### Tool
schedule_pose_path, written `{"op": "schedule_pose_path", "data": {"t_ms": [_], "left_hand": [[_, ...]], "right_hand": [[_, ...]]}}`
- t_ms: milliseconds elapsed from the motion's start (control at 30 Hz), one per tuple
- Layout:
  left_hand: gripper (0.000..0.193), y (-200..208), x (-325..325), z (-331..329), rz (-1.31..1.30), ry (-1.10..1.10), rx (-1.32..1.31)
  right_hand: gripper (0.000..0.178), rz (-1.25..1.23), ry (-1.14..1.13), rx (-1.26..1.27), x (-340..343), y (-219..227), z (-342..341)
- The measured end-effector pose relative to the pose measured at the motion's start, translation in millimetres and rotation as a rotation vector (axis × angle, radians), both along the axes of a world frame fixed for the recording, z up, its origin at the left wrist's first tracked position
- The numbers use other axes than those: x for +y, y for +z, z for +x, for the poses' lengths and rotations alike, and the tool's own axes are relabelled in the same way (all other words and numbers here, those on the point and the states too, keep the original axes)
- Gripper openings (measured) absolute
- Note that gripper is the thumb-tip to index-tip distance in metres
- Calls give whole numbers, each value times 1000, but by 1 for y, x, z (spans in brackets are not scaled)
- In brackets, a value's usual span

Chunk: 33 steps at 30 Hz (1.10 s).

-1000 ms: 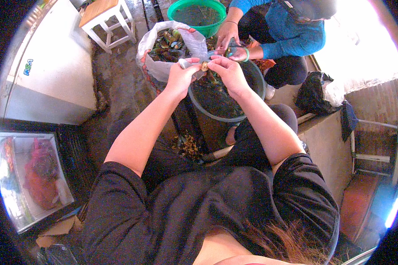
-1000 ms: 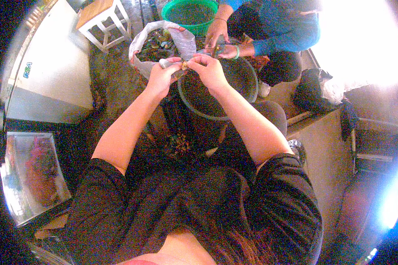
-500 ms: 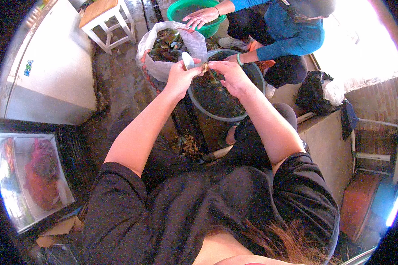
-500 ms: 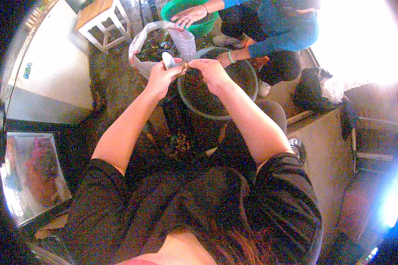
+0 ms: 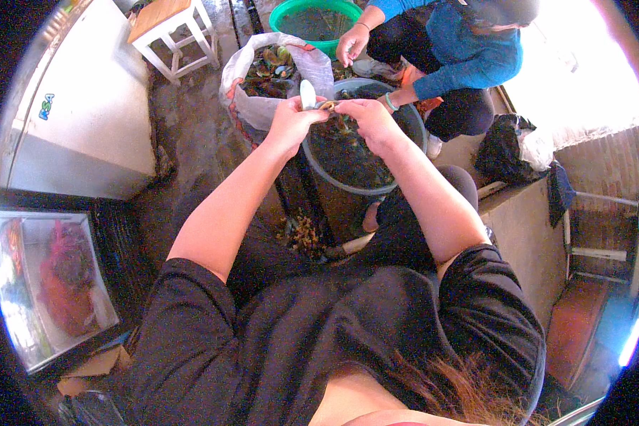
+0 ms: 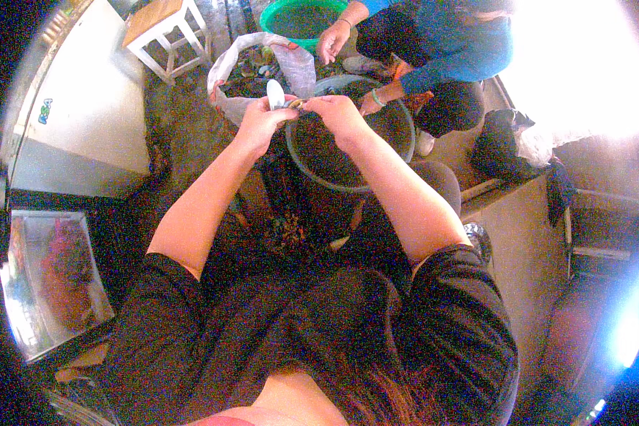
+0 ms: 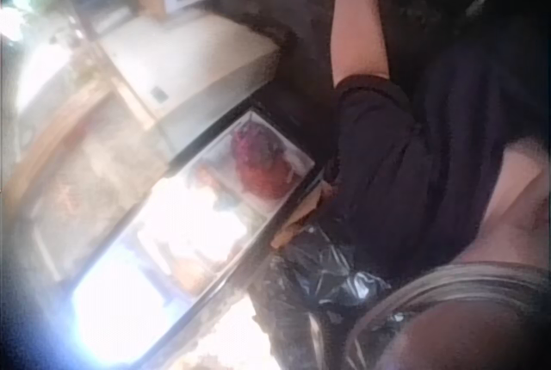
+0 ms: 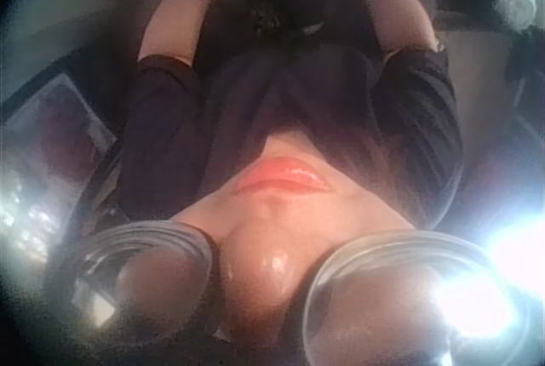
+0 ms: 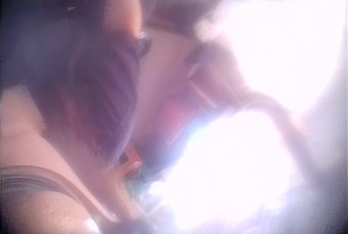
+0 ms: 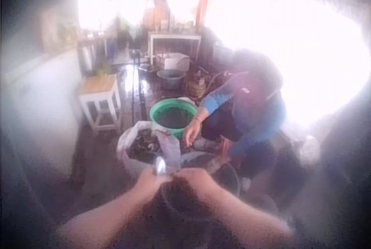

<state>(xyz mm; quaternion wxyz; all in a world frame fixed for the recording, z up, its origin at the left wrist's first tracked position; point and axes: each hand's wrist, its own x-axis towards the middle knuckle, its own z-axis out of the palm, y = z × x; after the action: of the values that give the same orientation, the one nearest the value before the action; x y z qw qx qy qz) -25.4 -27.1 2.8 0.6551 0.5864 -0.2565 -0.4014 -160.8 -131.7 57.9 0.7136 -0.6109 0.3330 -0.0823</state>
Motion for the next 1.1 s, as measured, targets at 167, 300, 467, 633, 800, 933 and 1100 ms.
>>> {"op": "schedule_pose_path", "data": {"t_ms": [167, 300, 467, 633, 800, 933, 1100], "left_hand": [[26, -2, 0, 2, 3, -28, 172], [23, 4, 0, -1, 32, -58, 257], [22, 11, 3, -6, 111, 19, 205], [25, -2, 2, 3, 109, 124, 77], [33, -3, 3, 19, 154, 52, 284], [46, 11, 2, 20, 206, -42, 441], [37, -9, 9, 24, 352, -134, 261]], "right_hand": [[18, 4, -30, 116, -12, -10, 1], [16, -307, 10, -97, -20, -37, 3], [17, -989, -11, -182, -10, -35, 5], [18, -1040, -17, -215, 2, -24, 4], [16, -658, 470, -46, 27, -30, -6], [15, -698, 922, 60, 71, -63, -13], [28, -950, 1094, 279, 61, -70, -14]]}}
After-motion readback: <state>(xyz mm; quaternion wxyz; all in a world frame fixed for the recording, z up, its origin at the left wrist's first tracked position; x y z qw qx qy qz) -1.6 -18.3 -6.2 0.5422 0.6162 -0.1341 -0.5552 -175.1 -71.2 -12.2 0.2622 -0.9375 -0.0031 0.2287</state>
